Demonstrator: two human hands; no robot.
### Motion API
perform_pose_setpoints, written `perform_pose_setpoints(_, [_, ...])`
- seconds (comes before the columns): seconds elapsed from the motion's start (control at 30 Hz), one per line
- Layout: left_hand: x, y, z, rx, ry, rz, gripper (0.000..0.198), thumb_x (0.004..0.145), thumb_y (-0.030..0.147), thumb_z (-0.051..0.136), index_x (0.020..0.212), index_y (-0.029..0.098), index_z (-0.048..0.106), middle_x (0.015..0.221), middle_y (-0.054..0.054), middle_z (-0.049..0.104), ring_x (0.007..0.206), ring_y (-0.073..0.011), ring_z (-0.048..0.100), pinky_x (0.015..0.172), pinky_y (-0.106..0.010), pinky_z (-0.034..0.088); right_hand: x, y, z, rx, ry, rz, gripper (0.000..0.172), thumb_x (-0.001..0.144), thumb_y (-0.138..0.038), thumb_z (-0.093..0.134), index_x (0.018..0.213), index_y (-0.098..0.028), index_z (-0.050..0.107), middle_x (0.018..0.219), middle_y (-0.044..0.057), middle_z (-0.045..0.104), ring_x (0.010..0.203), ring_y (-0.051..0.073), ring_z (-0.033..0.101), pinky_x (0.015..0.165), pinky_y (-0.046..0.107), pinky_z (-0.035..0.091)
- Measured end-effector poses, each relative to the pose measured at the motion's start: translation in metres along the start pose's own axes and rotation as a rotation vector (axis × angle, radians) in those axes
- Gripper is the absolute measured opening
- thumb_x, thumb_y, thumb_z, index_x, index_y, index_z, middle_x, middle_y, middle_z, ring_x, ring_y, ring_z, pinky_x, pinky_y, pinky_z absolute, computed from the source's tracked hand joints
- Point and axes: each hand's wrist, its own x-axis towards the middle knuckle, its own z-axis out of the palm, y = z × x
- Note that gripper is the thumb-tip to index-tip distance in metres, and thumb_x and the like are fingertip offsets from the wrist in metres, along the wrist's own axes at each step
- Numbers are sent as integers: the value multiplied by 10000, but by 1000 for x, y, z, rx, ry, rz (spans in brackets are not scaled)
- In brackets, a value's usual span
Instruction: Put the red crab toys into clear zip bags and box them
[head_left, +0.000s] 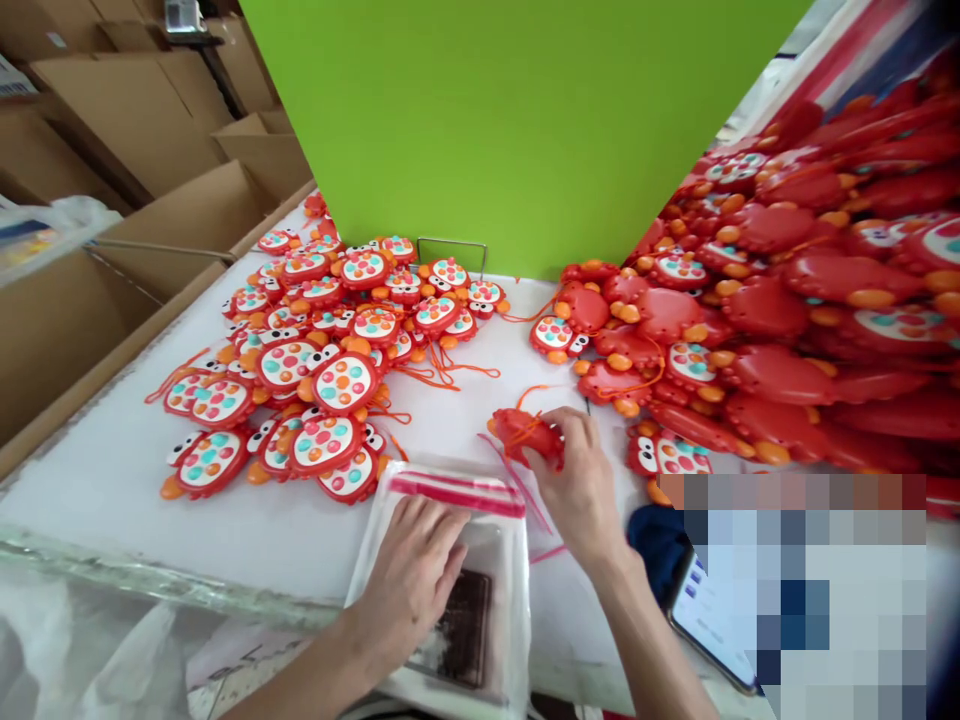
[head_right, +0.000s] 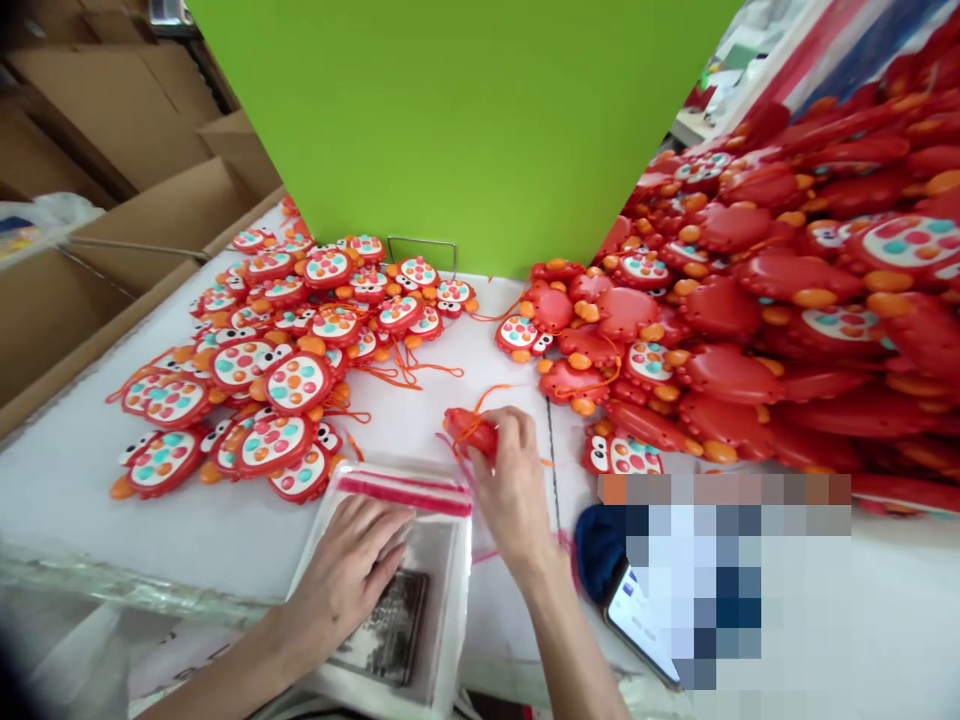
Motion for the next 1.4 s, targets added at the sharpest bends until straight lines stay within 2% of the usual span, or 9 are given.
perform_pose_setpoints(0.13, [0, 2, 0, -2, 11, -19, 286, 853, 95, 521, 1125, 184, 538, 1059, -80, 619, 1009, -258, 522, 859, -434, 460, -25, -9, 11, -142, 72, -296, 334, 854, -152, 491, 1182, -211, 470, 1171, 120, 522, 1070, 225, 550, 858, 390, 506])
perform_pose_setpoints(0.5, [-2, 1, 1, -25, 18, -39, 293, 845, 94, 504, 1111, 205, 553, 1036, -67, 626, 965, -250, 551, 880, -461, 471, -55, 16, 8, -108, 87, -472, 383, 849, -63, 500, 1190, -237, 488, 1100, 95, 611, 1099, 255, 547, 859, 502, 529])
perform_pose_setpoints(0.77, [-5, -3, 5, -80, 31, -38, 463, 857, 88, 485, 1300, 205, 418, 1237, -103, 563, 1138, -270, 497, 960, -482, 442, -84, 4, -3, -25, 104, -567, 495, 802, 14, 508, 1235, -225, 511, 1065, 91, 645, 1087, 245, 563, 848, 452, 544])
perform_pose_setpoints(0.87, [-9, -6, 7, -131, 54, -73, 483, 865, 96, 469, 1330, 196, 387, 1199, -118, 575, 1098, -261, 527, 926, -453, 476, -88, -8, -6, 80, 155, -429, 401, 811, -46, 546, 1159, -246, 544, 1029, 78, 647, 1005, 221, 614, 819, 392, 560])
perform_pose_setpoints(0.97, [-14, -9, 9, -221, 80, -119, 507, 880, 120, 462, 1365, 203, 341, 1049, -93, 613, 970, -228, 580, 860, -398, 517, -85, -20, -14, 208, 177, -67, 339, 831, -213, 592, 1161, -255, 528, 1048, 78, 657, 936, 217, 657, 765, 344, 579])
perform_pose_setpoints(1.07, [-15, -10, 10, -286, 93, -172, 572, 882, 142, 477, 1412, 216, 273, 1020, -78, 613, 946, -211, 594, 849, -368, 527, -77, -31, -28, 399, -3, 223, 379, 835, -338, 590, 1193, -231, 528, 1110, 93, 672, 925, 226, 678, 738, 311, 583])
perform_pose_setpoints(1.13, [-14, -9, 8, -284, 107, -184, 585, 875, 120, 463, 1420, 210, 269, 1082, -96, 609, 1020, -221, 580, 877, -379, 515, -73, -36, -38, 490, -165, 304, 394, 815, -382, 606, 1164, -205, 561, 1094, 106, 687, 914, 236, 683, 742, 309, 580])
perform_pose_setpoints(1.27, [-6, -9, 0, -254, 67, -45, 418, 882, 125, 448, 1286, 227, 476, 1109, -92, 638, 1065, -233, 563, 910, -403, 486, -79, -40, -44, 596, -328, 395, 412, 785, -440, 633, 1133, -222, 604, 1034, 103, 704, 902, 245, 677, 731, 320, 579])
perform_pose_setpoints(1.4, [-6, -12, -1, -207, 130, -5, 266, 903, 232, 430, 1092, 240, 617, 988, -61, 685, 936, -217, 613, 844, -364, 521, -89, -48, -30, 1031, -497, 619, 493, 812, -511, 571, 1187, -192, 568, 920, 101, 689, 654, 195, 669, 516, 287, 567])
